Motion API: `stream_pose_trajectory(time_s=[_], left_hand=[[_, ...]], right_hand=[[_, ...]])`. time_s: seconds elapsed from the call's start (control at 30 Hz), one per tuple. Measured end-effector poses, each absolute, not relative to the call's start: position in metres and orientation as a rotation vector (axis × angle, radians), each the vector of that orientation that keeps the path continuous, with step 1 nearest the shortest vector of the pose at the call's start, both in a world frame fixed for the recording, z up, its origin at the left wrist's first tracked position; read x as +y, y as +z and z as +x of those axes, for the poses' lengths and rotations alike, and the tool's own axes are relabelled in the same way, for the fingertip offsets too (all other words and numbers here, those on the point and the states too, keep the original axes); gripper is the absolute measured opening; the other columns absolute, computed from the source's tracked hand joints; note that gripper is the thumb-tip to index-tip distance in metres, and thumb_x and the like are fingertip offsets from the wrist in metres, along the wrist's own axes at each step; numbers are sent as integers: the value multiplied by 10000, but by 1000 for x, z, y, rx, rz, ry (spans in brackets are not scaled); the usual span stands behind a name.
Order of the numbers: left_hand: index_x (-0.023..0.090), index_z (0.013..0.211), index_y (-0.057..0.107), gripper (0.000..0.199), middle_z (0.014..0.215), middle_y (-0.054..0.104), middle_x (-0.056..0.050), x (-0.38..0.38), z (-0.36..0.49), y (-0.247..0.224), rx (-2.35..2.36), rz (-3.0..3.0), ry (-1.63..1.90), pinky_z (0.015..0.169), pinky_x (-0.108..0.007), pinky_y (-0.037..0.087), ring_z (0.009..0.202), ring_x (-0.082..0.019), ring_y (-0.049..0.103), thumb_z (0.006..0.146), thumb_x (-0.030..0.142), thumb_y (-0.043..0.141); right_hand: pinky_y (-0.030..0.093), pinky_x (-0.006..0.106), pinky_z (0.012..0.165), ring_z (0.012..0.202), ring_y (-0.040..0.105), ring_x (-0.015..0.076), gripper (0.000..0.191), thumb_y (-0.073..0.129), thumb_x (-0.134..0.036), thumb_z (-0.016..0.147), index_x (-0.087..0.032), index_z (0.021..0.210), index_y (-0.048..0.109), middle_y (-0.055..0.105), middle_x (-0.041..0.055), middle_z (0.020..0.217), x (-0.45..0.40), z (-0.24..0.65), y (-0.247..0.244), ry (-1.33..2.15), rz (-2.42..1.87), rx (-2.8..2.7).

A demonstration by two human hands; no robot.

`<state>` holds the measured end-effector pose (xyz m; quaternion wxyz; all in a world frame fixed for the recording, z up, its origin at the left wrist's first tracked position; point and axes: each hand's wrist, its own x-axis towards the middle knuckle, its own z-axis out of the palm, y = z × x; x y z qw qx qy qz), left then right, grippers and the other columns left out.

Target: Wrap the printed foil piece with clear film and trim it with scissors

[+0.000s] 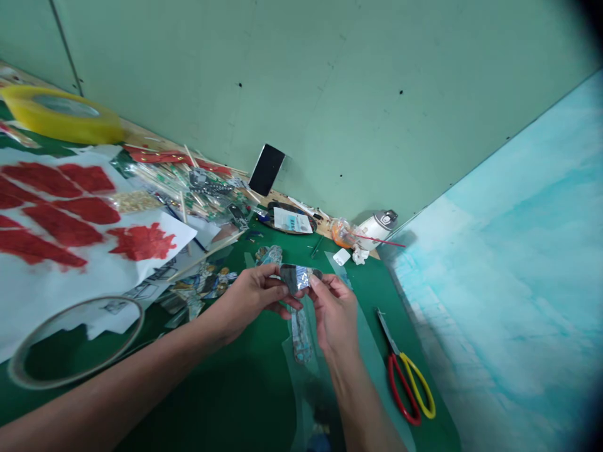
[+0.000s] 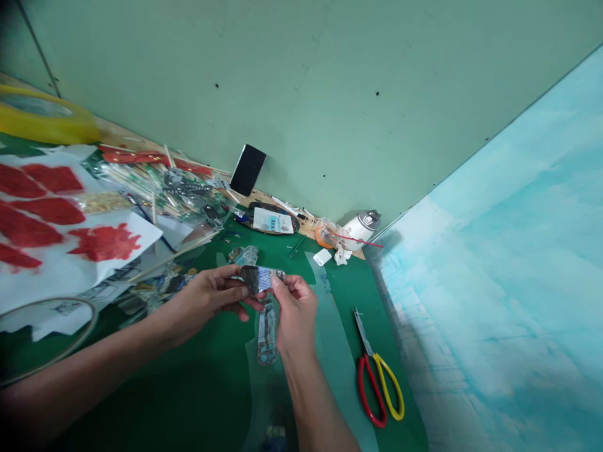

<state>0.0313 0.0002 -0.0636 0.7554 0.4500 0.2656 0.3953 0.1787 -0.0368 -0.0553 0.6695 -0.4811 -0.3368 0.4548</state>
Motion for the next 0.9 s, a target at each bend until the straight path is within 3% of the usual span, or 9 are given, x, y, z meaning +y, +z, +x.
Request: stream_pose_trajectory(time_s=[0.3,0.6,0.9], left_hand=[[128,996,687,298,860,774,-104,-1,33,-63,563,996,882,620,-317,590,787,-264,750,746,267,772],[170,1330,541,562,861,760,-53,0,34,-67,474,993,933,684,-336,593,769,-223,735,806,257,726],[185,1342,510,512,823,745,-36,1,32,-70,446,1036,928,681,-321,585,736,-204,721,859,233,673]], right_hand=[[501,277,628,616,635,142,229,819,-300,680,-171,730,636,692,-7,687,-35,180,-58,980,-1120,-748],[460,288,495,496,571,146,252,812,-294,669,-189,722,590,657,-11,594,-35,180,-53,1232,-986,-658],[469,279,471,469,574,146,201,778,-278,712,-175,754,611,674,10,577,-36,179,-51,1304,-938,-649]])
